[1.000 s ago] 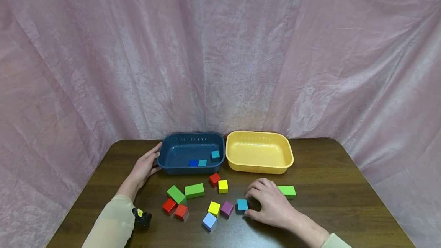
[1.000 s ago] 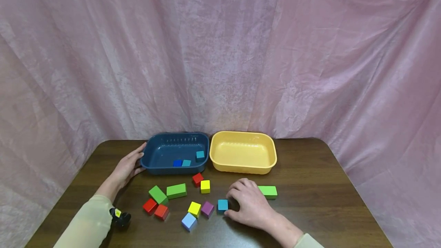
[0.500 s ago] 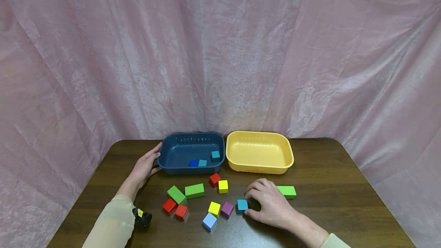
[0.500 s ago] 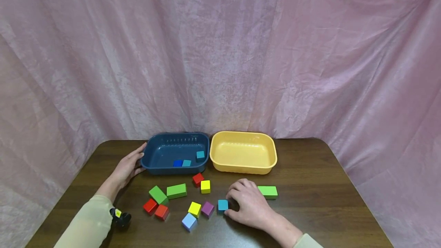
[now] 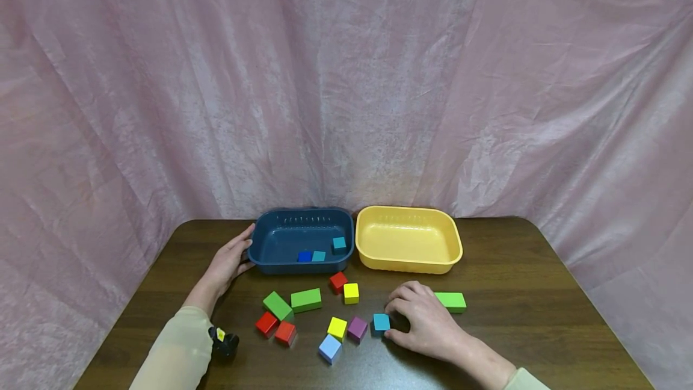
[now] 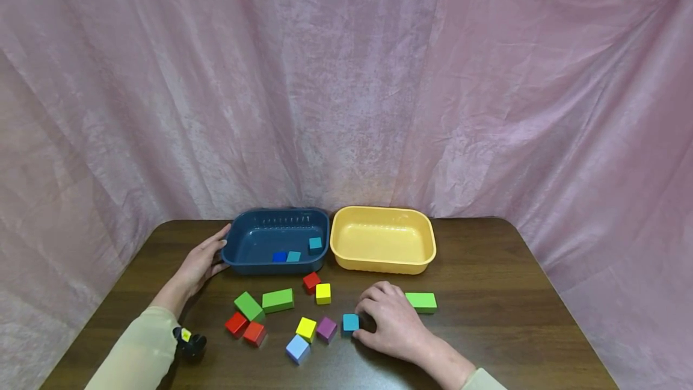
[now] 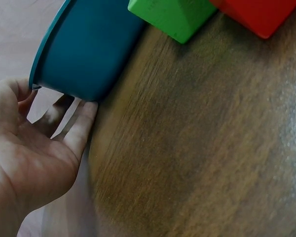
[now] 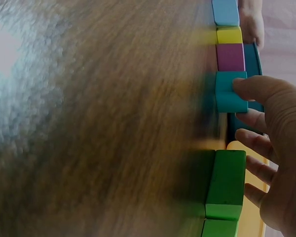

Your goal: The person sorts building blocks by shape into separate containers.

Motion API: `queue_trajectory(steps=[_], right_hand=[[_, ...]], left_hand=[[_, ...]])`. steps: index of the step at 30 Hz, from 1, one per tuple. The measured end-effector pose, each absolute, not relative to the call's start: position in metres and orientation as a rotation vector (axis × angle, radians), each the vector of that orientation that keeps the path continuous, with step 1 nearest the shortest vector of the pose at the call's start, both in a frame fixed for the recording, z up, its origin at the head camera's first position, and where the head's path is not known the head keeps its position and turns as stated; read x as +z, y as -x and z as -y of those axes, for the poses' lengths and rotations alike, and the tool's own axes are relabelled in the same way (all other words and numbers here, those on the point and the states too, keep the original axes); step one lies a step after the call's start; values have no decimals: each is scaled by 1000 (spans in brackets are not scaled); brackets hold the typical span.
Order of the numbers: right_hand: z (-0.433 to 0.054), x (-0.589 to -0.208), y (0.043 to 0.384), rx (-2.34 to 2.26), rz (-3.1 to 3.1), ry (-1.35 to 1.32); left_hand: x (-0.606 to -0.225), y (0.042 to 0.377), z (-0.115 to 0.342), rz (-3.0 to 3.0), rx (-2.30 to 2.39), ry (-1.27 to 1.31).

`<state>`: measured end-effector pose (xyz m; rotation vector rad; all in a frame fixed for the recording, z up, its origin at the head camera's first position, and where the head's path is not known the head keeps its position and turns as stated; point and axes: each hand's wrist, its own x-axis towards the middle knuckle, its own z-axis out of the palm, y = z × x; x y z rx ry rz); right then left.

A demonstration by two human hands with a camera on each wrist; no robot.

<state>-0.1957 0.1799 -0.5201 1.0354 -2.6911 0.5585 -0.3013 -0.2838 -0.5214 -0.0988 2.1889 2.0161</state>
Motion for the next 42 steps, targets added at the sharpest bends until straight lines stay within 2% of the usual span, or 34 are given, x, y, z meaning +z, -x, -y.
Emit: queue_trajectory(steps=[42], right_hand=[[-176, -520, 194, 577, 2722, -1006]], left_hand=[[-519, 300, 282, -2173, 2011, 118]])
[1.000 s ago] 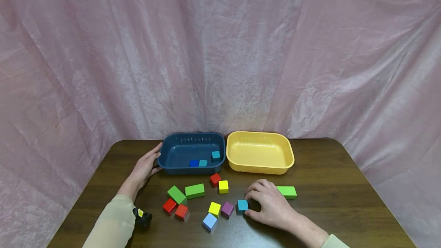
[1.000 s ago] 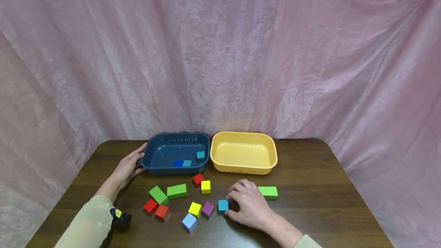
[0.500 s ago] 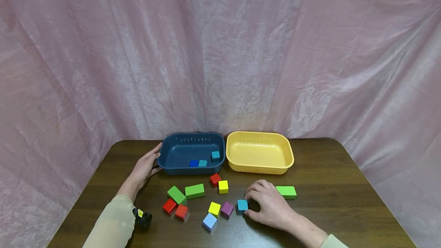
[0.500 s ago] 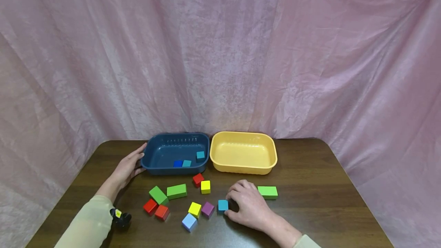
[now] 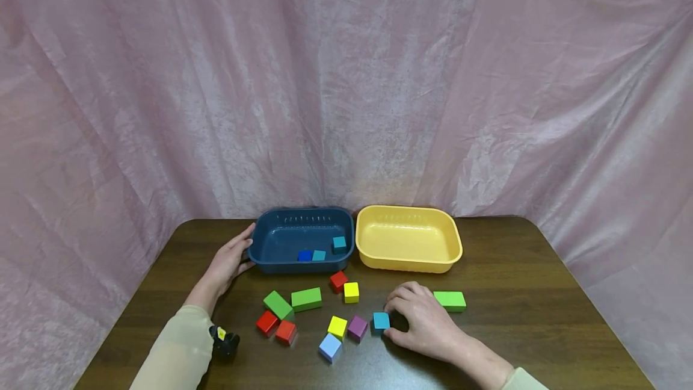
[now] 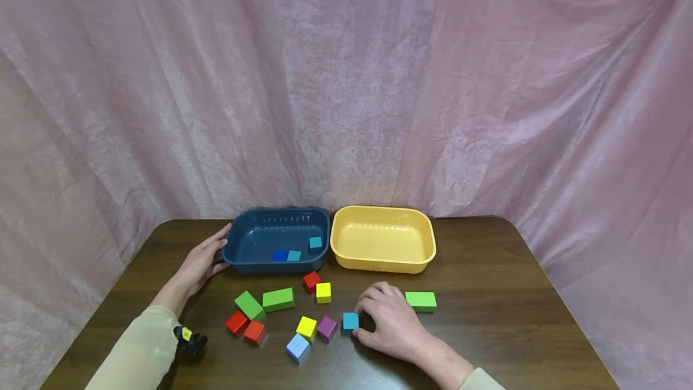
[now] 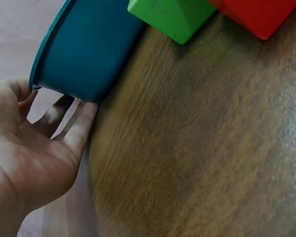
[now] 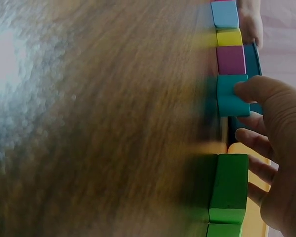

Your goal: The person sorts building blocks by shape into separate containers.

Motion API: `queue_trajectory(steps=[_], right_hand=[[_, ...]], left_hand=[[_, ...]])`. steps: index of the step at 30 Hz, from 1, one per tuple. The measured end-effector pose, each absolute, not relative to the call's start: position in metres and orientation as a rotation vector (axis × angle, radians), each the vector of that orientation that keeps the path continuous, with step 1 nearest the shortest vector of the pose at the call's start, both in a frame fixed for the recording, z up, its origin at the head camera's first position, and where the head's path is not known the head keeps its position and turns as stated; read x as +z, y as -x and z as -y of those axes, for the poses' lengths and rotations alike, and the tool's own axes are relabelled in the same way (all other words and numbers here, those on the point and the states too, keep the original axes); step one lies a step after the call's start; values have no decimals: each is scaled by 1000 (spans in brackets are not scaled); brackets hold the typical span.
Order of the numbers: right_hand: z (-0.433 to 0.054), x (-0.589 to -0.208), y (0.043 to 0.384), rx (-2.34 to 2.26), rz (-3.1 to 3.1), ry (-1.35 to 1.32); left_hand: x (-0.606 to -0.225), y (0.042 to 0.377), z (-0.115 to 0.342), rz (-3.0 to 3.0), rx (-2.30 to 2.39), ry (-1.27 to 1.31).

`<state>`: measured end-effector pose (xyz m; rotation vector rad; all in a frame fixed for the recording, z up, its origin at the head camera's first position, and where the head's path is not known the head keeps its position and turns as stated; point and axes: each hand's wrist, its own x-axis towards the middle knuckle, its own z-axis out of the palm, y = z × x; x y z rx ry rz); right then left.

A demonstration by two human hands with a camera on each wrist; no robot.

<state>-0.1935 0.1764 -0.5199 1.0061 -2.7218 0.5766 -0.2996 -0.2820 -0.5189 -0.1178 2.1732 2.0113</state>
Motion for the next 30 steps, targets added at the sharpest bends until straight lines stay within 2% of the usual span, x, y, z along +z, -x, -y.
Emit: queue_trajectory(steps=[30], right_hand=[[-187, -486, 201, 684, 2561, -925]], left_hand=[[-523, 302, 284, -2178, 2010, 115]])
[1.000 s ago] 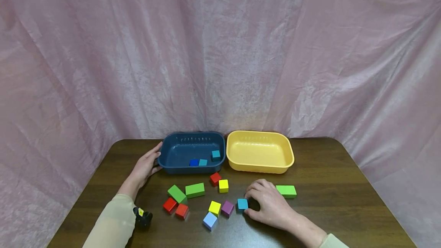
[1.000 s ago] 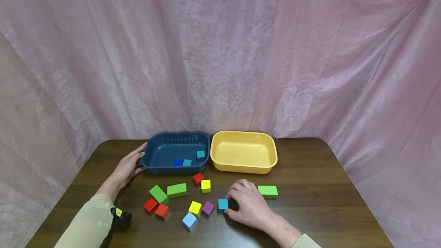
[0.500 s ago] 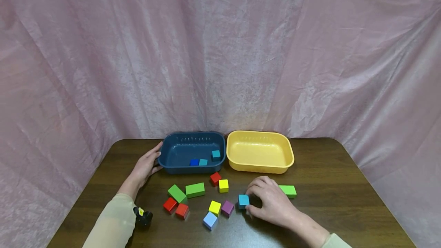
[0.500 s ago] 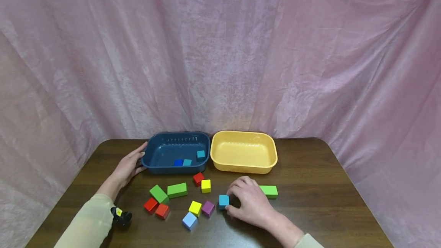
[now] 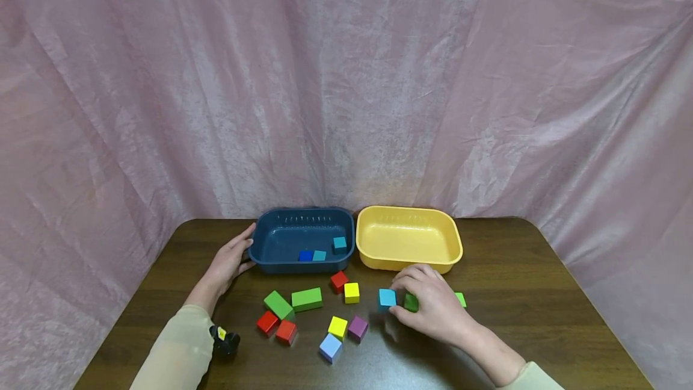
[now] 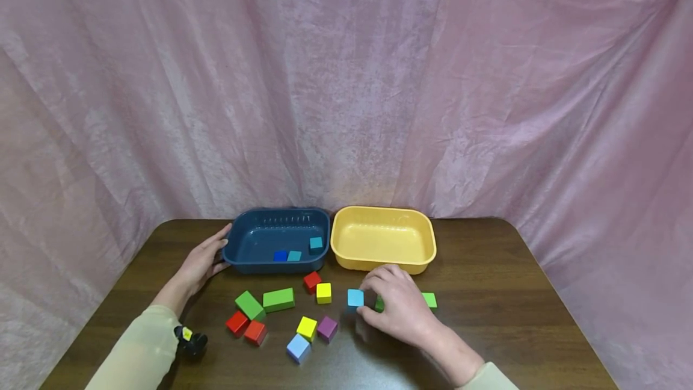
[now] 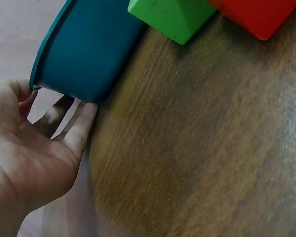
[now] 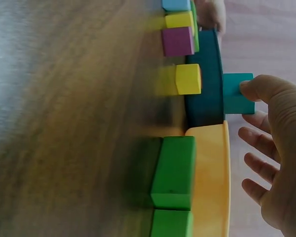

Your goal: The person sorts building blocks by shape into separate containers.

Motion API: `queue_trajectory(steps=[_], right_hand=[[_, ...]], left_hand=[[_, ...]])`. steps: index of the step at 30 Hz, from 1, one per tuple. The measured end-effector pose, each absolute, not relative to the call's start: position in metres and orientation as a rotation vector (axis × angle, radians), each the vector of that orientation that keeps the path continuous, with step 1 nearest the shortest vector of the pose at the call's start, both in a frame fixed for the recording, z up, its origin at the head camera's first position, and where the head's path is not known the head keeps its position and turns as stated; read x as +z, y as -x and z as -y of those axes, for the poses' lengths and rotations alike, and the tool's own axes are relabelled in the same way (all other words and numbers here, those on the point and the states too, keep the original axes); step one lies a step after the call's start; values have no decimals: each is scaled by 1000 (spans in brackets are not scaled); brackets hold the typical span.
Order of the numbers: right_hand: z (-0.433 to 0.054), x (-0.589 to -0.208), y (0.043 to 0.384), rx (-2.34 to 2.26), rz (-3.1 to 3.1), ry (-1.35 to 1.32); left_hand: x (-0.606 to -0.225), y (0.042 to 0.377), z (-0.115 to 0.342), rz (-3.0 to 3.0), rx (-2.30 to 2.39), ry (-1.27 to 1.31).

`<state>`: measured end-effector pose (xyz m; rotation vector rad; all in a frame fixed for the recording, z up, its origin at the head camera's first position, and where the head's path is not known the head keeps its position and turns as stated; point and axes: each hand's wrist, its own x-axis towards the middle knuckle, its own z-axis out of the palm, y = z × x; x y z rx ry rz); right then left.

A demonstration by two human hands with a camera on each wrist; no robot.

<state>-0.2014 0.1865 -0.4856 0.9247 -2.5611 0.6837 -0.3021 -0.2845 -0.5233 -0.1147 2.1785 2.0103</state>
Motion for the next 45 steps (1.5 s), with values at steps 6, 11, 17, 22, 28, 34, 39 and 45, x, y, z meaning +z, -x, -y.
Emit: queue_trajectory(steps=[6, 11, 17, 22, 28, 34, 39, 45], right_hand=[[-185, -479, 208, 676, 2518, -925], [-183, -474, 212, 686, 2497, -926], [-178, -466, 217, 703, 2512, -907], [-174, -460, 223, 714, 2505, -891], [-170, -453, 231, 741, 2500, -877], [-165, -447, 240, 776, 2455, -889], [-159, -443, 247, 789, 2465, -864], [-151, -437, 254, 791, 2513, -825]], left_hand=[[-524, 302, 284, -2180, 2008, 118], [-525, 302, 285, -2168, 2019, 128], [-523, 299, 283, -2182, 2018, 113], [-521, 297, 282, -2200, 2005, 112], [-523, 299, 283, -2179, 2022, 110], [-521, 300, 283, -2186, 2016, 111], [-520, 300, 282, -2184, 2026, 111], [-521, 299, 282, -2187, 2018, 118]])
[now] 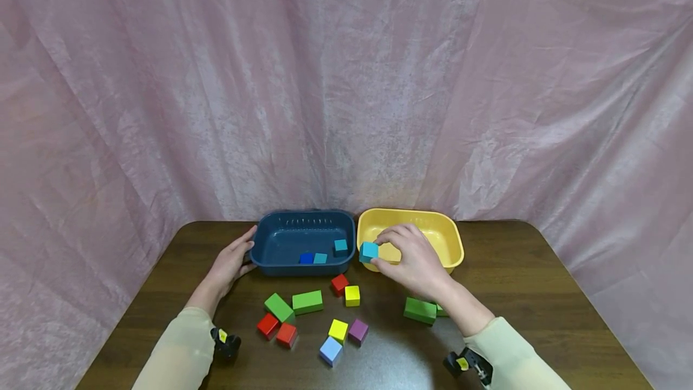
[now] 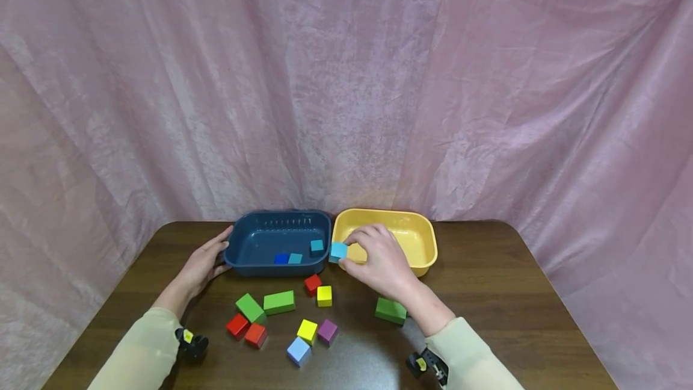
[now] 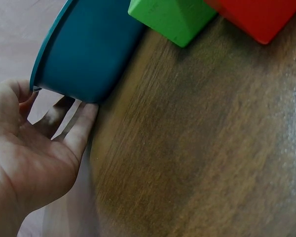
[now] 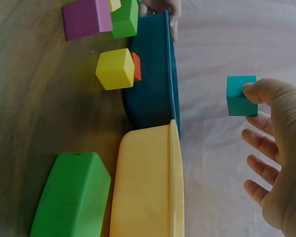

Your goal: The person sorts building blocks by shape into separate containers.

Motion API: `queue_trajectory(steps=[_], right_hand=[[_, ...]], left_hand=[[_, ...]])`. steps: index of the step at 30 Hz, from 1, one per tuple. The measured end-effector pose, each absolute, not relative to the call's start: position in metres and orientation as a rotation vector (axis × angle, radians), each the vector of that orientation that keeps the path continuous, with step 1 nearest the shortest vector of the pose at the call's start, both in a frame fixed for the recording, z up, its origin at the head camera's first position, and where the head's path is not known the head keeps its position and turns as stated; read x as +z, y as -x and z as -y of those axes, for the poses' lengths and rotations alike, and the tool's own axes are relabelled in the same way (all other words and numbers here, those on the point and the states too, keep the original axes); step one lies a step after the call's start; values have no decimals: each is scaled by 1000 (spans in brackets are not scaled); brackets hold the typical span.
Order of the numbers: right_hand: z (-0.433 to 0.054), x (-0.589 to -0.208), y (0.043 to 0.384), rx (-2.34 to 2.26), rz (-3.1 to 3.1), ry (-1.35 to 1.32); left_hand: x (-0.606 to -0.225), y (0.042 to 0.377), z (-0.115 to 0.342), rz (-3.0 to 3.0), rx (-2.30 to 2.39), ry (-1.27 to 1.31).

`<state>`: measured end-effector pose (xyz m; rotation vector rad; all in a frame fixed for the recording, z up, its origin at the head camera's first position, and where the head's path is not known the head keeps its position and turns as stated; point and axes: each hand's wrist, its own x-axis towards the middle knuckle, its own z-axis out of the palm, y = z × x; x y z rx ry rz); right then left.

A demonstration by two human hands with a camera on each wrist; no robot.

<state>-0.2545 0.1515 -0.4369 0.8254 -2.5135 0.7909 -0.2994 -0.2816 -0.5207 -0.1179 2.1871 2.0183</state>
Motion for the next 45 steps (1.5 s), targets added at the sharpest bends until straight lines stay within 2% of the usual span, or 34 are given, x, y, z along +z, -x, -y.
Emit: queue_trajectory(steps=[18, 45], right_hand=[[-130, -426, 274, 774, 2575, -758], [-106, -430, 305, 692, 2685, -704]], left_hand=[[-522, 300, 282, -2185, 2023, 119], [-524, 301, 283, -2191, 2032, 112]])
